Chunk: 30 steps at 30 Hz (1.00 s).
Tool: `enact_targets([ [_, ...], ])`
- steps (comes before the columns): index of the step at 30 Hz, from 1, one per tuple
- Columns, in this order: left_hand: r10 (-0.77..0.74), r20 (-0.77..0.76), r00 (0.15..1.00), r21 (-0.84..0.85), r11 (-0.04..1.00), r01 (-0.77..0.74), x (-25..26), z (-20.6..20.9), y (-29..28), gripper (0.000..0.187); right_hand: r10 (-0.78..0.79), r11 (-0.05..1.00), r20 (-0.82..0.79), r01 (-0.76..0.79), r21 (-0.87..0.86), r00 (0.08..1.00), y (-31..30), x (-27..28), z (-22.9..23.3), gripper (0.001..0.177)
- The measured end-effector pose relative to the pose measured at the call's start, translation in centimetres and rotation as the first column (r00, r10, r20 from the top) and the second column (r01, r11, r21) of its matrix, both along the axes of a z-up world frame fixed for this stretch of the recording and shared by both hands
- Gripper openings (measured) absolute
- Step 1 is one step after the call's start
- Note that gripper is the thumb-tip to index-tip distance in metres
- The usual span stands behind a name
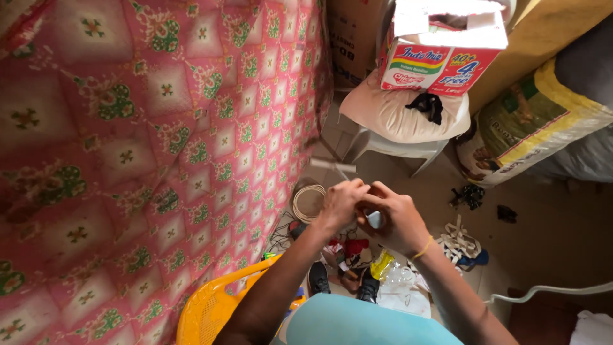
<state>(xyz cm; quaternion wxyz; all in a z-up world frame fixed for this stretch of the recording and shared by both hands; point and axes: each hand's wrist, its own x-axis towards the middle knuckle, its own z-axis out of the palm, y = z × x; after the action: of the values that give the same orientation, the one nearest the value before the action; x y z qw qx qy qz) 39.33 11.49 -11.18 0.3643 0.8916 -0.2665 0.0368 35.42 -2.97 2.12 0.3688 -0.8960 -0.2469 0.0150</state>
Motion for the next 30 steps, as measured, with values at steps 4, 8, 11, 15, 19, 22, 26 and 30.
enact_targets([
  [4, -0.023, -0.017, 1.000, 0.014, 1.000, 0.023, 2.5, -3.2, 1.9, 0.022, -0.026, 0.999, 0.023, 0.025, 0.043, 0.999, 2.4, 0.9, -2.1, 0.042],
  [8, -0.079, -0.025, 0.997, -0.058, 0.995, 0.077, 3.9, -6.5, 3.4, 0.012, -0.093, 0.994, 0.019, 0.092, 0.051, 0.996, 3.9, 1.0, -6.9, 0.041],
  [11, -0.112, -0.033, 0.993, -0.095, 0.990, 0.108, 4.7, -9.5, 4.5, 0.011, -0.163, 0.985, 0.017, 0.162, 0.062, 0.987, 5.1, 1.4, -9.5, 0.036],
  [15, -0.156, -0.034, 0.987, -0.086, 0.985, 0.153, 5.1, -5.2, 6.1, 0.013, -0.146, 0.982, 0.074, 0.136, 0.127, 0.986, 6.1, 2.1, -8.1, 0.038],
  [19, -0.074, -0.130, 0.989, -0.062, 0.996, 0.066, 5.5, -3.6, 6.5, 0.015, -0.112, 0.987, 0.073, 0.102, 0.126, 0.991, 6.3, 2.9, -8.2, 0.041],
  [22, -0.080, -0.047, 0.996, -0.153, 0.986, 0.072, 6.8, -7.1, 6.2, 0.017, -0.076, 0.991, 0.110, 0.063, 0.119, 0.991, 6.3, 4.0, -10.8, 0.050],
  [26, -0.054, -0.016, 0.998, -0.249, 0.967, 0.048, 8.4, -11.9, 4.8, 0.022, -0.051, 0.998, 0.106, 0.048, 0.030, 0.993, 5.6, 5.8, -15.3, 0.051],
  [30, 0.036, -0.211, 0.977, -0.324, 0.940, -0.105, 10.0, -15.5, 3.0, 0.014, -0.033, 0.998, 0.126, 0.039, -0.041, 0.991, 4.8, 8.2, -19.1, 0.057],
])
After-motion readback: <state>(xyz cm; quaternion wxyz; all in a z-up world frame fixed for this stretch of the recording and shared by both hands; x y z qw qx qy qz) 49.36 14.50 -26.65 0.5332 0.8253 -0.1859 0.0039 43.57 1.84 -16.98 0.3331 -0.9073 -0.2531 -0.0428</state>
